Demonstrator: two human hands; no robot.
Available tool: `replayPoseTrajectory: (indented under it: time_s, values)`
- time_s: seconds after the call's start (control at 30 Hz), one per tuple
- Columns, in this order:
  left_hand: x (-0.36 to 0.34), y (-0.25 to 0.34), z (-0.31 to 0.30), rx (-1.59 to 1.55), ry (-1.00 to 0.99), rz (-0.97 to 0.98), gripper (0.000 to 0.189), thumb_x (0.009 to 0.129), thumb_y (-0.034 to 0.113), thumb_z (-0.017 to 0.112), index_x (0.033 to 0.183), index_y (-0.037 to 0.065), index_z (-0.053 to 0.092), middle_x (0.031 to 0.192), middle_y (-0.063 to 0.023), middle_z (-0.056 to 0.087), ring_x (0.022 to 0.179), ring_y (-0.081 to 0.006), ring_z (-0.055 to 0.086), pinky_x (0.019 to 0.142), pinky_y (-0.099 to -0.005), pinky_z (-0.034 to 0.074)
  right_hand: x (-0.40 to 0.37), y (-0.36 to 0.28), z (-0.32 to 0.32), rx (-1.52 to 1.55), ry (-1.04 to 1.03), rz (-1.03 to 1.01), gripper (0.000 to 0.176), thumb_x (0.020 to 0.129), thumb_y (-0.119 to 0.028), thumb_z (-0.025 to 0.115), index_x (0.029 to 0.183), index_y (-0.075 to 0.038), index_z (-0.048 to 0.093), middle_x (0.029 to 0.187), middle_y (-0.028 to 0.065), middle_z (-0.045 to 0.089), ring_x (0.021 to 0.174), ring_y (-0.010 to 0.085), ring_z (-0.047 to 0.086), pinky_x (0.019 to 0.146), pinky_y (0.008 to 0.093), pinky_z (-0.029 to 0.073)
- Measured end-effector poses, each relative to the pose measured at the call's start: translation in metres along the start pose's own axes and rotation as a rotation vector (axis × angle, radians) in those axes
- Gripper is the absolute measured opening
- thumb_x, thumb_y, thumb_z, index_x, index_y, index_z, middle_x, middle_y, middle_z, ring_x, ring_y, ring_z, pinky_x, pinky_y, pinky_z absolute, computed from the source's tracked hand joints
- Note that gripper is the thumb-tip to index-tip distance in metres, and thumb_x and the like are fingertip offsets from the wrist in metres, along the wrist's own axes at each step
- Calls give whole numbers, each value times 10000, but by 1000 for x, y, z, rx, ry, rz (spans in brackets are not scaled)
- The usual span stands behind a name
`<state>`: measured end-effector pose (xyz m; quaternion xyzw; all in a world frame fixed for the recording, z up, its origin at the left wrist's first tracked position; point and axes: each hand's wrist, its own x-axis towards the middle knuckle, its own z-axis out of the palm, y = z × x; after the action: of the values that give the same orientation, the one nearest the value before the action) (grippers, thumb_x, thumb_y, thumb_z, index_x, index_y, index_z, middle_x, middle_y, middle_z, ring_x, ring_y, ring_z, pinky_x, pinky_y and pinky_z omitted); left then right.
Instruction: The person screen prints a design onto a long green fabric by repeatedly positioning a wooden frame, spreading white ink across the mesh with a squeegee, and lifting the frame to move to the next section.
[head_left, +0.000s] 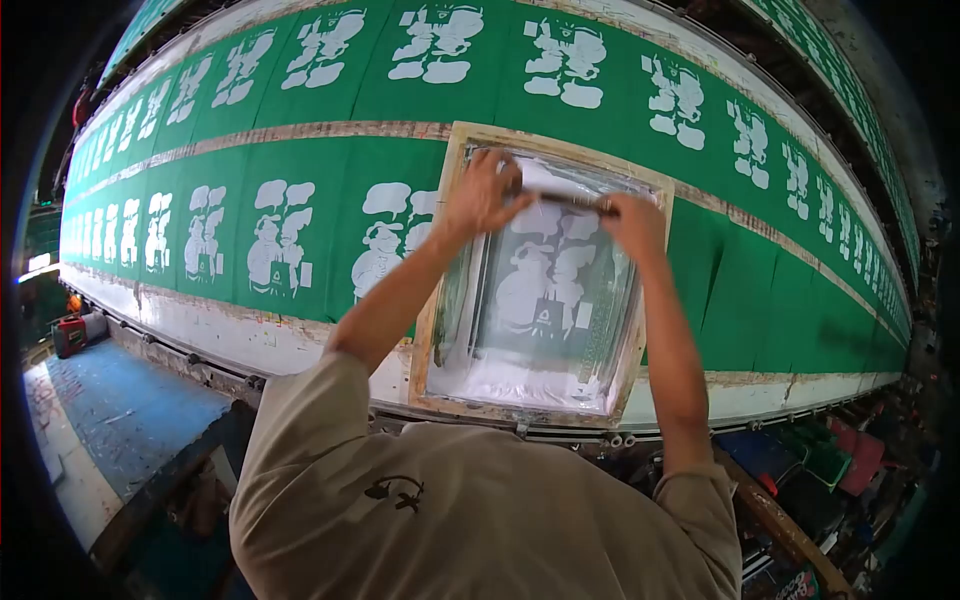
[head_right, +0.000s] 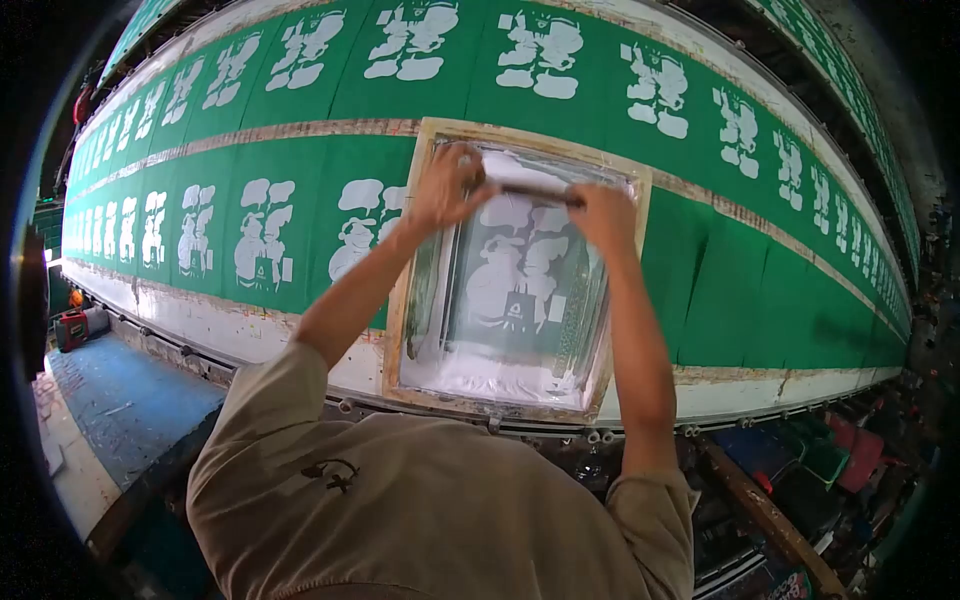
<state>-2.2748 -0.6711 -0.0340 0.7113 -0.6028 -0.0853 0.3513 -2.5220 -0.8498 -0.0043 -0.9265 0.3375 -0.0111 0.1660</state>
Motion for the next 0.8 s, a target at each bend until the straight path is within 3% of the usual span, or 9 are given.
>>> replayPoseTrajectory:
  time_s: [0.07, 0.13, 0.3, 0.4, 0.53, 0.6, 0.67, 0.77, 0.8]
  values:
    - [7, -8, 13, -86, -55, -64, 345, 945, 369, 706, 1068, 60, 616, 1087, -163, 640, 1079, -395, 603, 967, -504, 452, 9, 0, 8, 41, 95, -19, 194, 799, -279, 799, 957, -178, 749, 973, 67, 727, 882, 334, 710, 710, 487, 555]
    - [-40, 4, 38, 11, 91, -169, 292, 894, 269, 751, 1039, 66, 599, 1011, -134, 650, 1040, -367, 614, 894, -501, 453, -27, -22, 50, -128, 182, 136, 220, 798, -268, 809, 986, -174, 744, 942, 64, 700, 910, 331, 699, 751, 484, 549]
    - [-265, 111, 17, 82, -54, -214, 518, 791, 228, 798, 1227, 23, 609, 1137, -172, 678, 1075, -378, 634, 919, -500, 447, -258, -78, 90, -104, 4, 129, 423, 666, -212, 855, 1066, -169, 723, 1078, 49, 676, 1066, 305, 656, 883, 477, 530]
    - [-334, 155, 3, 63, -41, -213, 531, 780, 236, 796, 1235, 21, 628, 1216, -170, 687, 1104, -360, 651, 936, -493, 459, -330, -98, 96, 23, 102, 59, 448, 654, -167, 866, 1078, -159, 721, 1089, 38, 659, 1060, 290, 646, 896, 465, 532]
    - [-315, 130, -13, -110, -125, -86, 327, 879, 255, 755, 1123, 65, 647, 1012, -161, 690, 944, -373, 660, 811, -482, 511, -321, -89, 79, 38, 75, -39, 377, 696, -178, 868, 1045, -145, 730, 1042, 35, 659, 1049, 297, 650, 882, 462, 534]
    - [-298, 83, 1, -113, -105, -459, 315, 923, 267, 757, 1122, 50, 644, 853, -186, 671, 782, -415, 658, 717, -525, 513, -304, -77, 64, 89, 12, -70, 359, 698, -172, 866, 1033, -149, 738, 1028, 24, 669, 1046, 296, 657, 880, 466, 535]
    - [-251, 92, -15, 214, 343, -517, 286, 911, 204, 732, 1110, 23, 635, 990, -225, 657, 964, -423, 629, 842, -517, 495, -310, -79, 57, 98, -97, -76, 318, 716, -163, 846, 1024, -171, 768, 1018, -16, 704, 1039, 271, 677, 887, 473, 524]
    - [-244, 58, -10, 511, 83, -640, 329, 857, 188, 767, 1099, 14, 627, 1039, -238, 639, 1041, -437, 592, 890, -513, 477, -352, -92, 70, 21, 19, -84, 353, 716, -152, 836, 1062, -193, 778, 1086, -21, 710, 1067, 243, 674, 911, 473, 505]
    - [-248, 41, -6, 424, 197, -470, 340, 805, 154, 770, 1052, -1, 595, 973, -239, 633, 957, -448, 613, 836, -527, 485, -357, -92, 78, -16, 124, -85, 434, 698, -126, 823, 1118, -221, 770, 1115, -26, 704, 1094, 220, 663, 933, 470, 486]
